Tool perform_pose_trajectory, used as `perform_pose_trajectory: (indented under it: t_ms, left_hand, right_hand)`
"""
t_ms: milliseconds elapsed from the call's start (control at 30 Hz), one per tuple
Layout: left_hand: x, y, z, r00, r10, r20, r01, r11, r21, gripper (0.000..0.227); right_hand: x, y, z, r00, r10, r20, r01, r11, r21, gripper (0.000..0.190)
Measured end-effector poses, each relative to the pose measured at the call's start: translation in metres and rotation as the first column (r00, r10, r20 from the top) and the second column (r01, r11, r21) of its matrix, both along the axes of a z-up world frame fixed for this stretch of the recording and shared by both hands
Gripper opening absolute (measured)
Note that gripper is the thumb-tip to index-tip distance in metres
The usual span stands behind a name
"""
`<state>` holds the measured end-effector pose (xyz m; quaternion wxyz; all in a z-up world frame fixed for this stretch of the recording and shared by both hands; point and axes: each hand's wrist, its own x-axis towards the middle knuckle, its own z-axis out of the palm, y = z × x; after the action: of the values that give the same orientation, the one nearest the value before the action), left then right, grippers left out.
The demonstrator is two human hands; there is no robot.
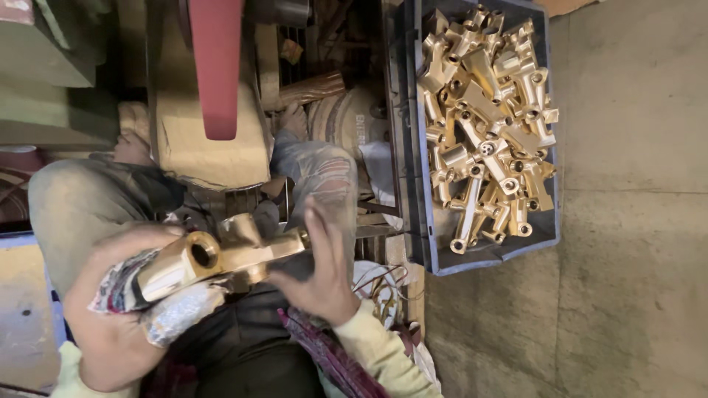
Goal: The person sits on the floor and uses a belt grinder to smooth and polish brass-colored metal parts. They hold each part with a cloth, rotate it against the moving belt, and place finished pieces into a nearby crate.
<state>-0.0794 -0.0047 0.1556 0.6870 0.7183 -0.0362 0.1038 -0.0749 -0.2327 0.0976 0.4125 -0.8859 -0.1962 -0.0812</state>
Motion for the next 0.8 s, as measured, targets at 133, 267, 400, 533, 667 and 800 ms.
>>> perform_pose_trajectory:
  t_ms: [133,267,400,533,667,800]
  left_hand:
    - [0.004,-0.019,0.002,0.98,-0.16,0.123,0.118,0.948,0.295,0.055]
    - [0.012,-0.035,-0.001,0.94,-0.34,0.025,0.269,0.785,0.558,0.065]
    - [0.015,-0.028,-0.002,0.922,-0.386,-0.042,0.348,0.775,0.528,0.075]
    - [0.006,0.028,-0.014,0.983,-0.085,-0.162,0.143,0.911,0.387,0.1]
    - [0.014,0.046,-0.07,0.836,-0.188,-0.516,0.287,0.95,0.119,0.125]
    - [0.013,0.031,-0.107,0.936,-0.211,-0.283,0.214,0.977,-0.021,0.091]
  right_hand:
    - [-0.018,0.003,0.018,0.985,0.016,0.172,-0.022,0.999,0.034,0.11]
    - [-0.023,0.006,0.018,0.948,-0.099,-0.301,0.121,0.991,0.056,0.109]
    - [-0.023,0.008,0.01,0.986,-0.134,-0.095,0.156,0.949,0.273,0.076]
    - [-0.006,-0.01,0.009,0.911,-0.096,-0.402,0.357,0.673,0.648,0.063]
    - [0.011,-0.034,0.001,0.928,0.088,-0.362,0.312,0.348,0.884,0.066]
    - [0.03,-0.033,-0.025,0.908,0.202,-0.367,0.275,0.374,0.886,0.063]
